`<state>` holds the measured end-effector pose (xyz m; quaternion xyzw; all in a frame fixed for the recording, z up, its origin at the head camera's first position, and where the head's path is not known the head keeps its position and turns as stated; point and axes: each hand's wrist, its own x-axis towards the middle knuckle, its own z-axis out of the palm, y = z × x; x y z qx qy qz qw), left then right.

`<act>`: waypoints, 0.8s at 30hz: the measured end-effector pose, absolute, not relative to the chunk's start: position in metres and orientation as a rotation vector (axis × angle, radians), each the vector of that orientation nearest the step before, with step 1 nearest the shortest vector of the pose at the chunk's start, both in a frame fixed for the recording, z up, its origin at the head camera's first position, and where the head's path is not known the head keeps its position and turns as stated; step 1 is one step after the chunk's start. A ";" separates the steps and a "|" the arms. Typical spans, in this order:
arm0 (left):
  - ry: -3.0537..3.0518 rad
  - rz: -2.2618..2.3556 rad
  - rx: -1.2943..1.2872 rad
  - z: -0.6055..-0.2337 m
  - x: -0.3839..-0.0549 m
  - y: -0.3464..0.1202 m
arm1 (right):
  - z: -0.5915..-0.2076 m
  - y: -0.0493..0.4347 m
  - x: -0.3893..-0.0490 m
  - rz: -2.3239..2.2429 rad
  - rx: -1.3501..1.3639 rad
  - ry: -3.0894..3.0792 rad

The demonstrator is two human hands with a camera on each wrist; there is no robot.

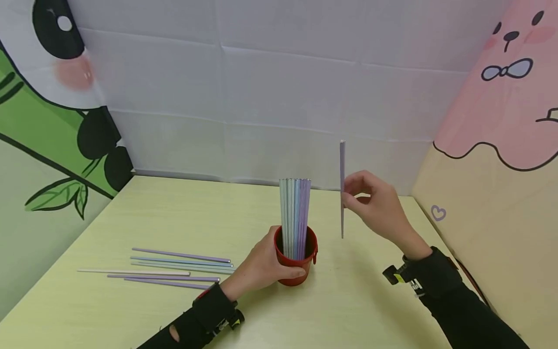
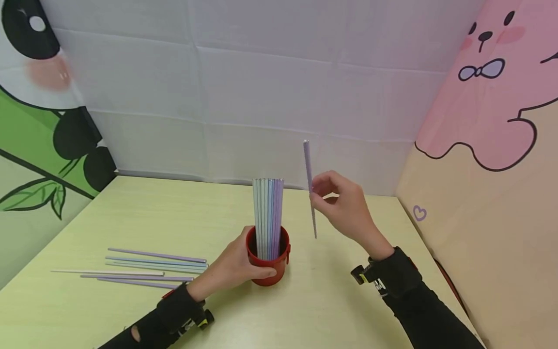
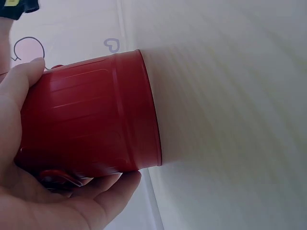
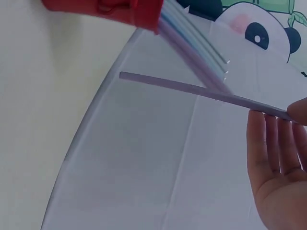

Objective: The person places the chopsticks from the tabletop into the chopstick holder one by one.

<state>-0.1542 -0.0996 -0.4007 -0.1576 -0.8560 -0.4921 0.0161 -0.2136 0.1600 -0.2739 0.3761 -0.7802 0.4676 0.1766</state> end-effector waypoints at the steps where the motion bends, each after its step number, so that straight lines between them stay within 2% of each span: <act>1: -2.664 -1.530 -0.491 -0.401 -0.154 -0.099 | -0.268 0.156 -0.208 1.380 1.066 -2.192; 8: -2.675 -1.535 -0.471 -0.398 -0.154 -0.099 | -0.252 0.136 -0.194 1.634 1.091 -2.088; 24: -2.676 -1.550 -0.467 -0.396 -0.154 -0.099 | -0.272 0.110 -0.189 1.646 1.085 -2.171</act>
